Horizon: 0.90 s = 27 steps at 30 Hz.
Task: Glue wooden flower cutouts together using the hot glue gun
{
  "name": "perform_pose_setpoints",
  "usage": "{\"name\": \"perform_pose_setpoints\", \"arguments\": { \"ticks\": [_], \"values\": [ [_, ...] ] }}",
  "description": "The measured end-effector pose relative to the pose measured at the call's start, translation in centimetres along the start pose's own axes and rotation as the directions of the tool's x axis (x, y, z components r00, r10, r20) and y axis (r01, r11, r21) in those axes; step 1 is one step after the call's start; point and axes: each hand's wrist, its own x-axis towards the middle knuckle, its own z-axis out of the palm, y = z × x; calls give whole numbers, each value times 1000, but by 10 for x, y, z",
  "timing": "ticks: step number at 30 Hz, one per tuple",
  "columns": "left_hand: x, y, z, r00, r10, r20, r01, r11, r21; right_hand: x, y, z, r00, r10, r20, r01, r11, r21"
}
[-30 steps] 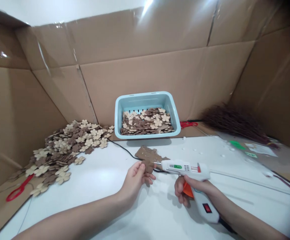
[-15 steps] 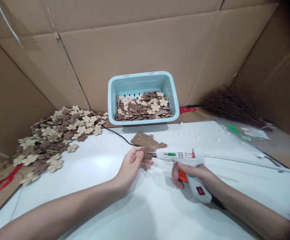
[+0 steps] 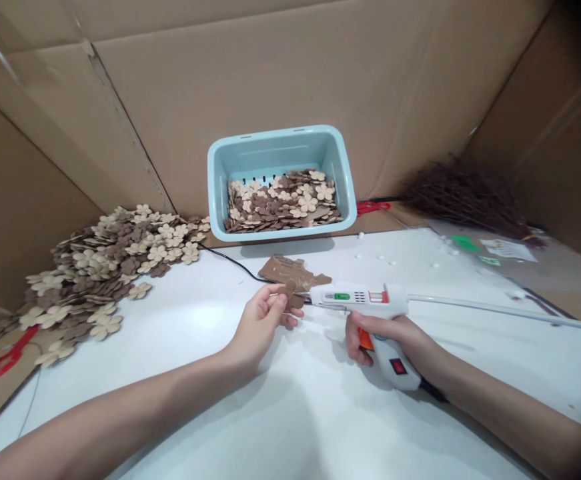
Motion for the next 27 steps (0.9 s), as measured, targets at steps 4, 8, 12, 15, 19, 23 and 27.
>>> {"name": "perform_pose_setpoints", "arguments": {
  "ticks": [4,8,12,15,19,23,27],
  "values": [
    [0,-2,-2,1000,-7,7,7,1000,16,0,-1,1,1000,-15,-13,15,1000,-20],
    [0,-1,-2,1000,-3,13,2,1000,22,-1,-2,1,1000,-17,-18,16,999,-33],
    [-1,0,-1,1000,-1,3,1,1000,10,-2,-2,0,1000,-11,-15,10,999,-53],
    [0,0,0,1000,-3,-1,3,1000,-2,-2,-3,0,1000,-11,-6,11,997,-72],
    [0,-1,-1,1000,-3,-7,3,1000,-18,-3,-3,0,1000,-12,-17,10,995,-100],
    [0,0,0,1000,-2,-7,2,1000,-21,-3,-4,0,1000,-5,-28,1,994,-112],
    [-1,2,0,1000,3,-18,-3,1000,-20,-4,-4,0,1000,-1,-26,-2,993,-115]
  ]
}}
